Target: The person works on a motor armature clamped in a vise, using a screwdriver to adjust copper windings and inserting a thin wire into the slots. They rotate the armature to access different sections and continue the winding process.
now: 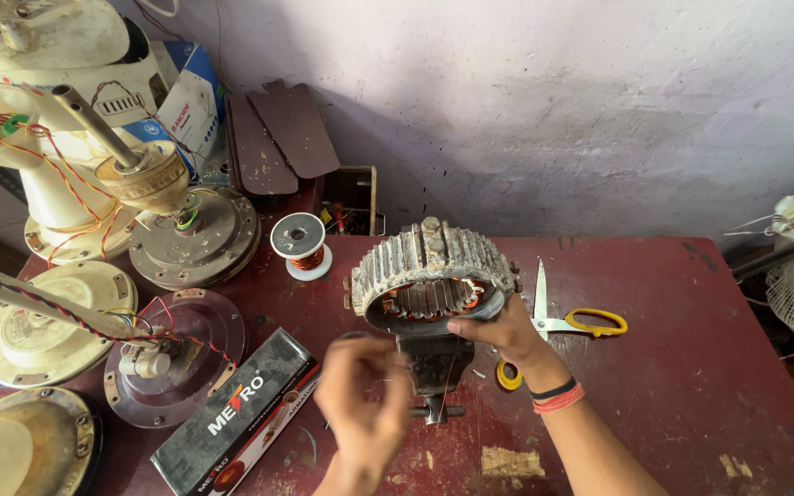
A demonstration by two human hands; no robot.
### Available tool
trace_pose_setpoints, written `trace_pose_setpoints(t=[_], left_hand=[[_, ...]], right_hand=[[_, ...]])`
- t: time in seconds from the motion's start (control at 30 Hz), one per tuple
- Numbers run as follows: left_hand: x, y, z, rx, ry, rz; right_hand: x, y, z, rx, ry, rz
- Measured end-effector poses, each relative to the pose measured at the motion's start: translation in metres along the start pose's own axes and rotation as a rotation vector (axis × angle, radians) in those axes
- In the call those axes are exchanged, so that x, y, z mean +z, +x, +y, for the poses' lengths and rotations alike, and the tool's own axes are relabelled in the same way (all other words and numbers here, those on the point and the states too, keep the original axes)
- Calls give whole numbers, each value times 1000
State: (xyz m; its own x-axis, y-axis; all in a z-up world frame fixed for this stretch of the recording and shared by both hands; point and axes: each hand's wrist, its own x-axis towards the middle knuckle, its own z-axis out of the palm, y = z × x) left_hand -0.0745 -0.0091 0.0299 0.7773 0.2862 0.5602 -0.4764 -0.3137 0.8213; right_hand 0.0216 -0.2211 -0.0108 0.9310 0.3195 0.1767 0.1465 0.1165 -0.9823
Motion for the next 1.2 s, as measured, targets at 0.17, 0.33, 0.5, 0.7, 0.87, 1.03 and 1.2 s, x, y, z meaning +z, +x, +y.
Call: trace_pose_setpoints(t=[0.17,0.33,0.5,0.7,0.87,1.03,1.2], left_hand=[[22,10,17,-313,125,-488],[31,19,33,-332,184,-495],[27,16,41,-262,233,-481],[28,16,45,-323,188,-498],[28,11,38,-400,65,-511],[30,-9,17,-268,27,-264],[17,-4,-5,125,93,236]], right_hand=[[-3,0,2,5,0,-46],[-2,0,1,25,35,-33],[0,1,-11,6,7,-58],[-10,5,-22,46,-122,-139],[-17,11,-22,96,-1,-193],[-16,13,-22,100,-5,-224],[0,6,-13,24,25,-103]])
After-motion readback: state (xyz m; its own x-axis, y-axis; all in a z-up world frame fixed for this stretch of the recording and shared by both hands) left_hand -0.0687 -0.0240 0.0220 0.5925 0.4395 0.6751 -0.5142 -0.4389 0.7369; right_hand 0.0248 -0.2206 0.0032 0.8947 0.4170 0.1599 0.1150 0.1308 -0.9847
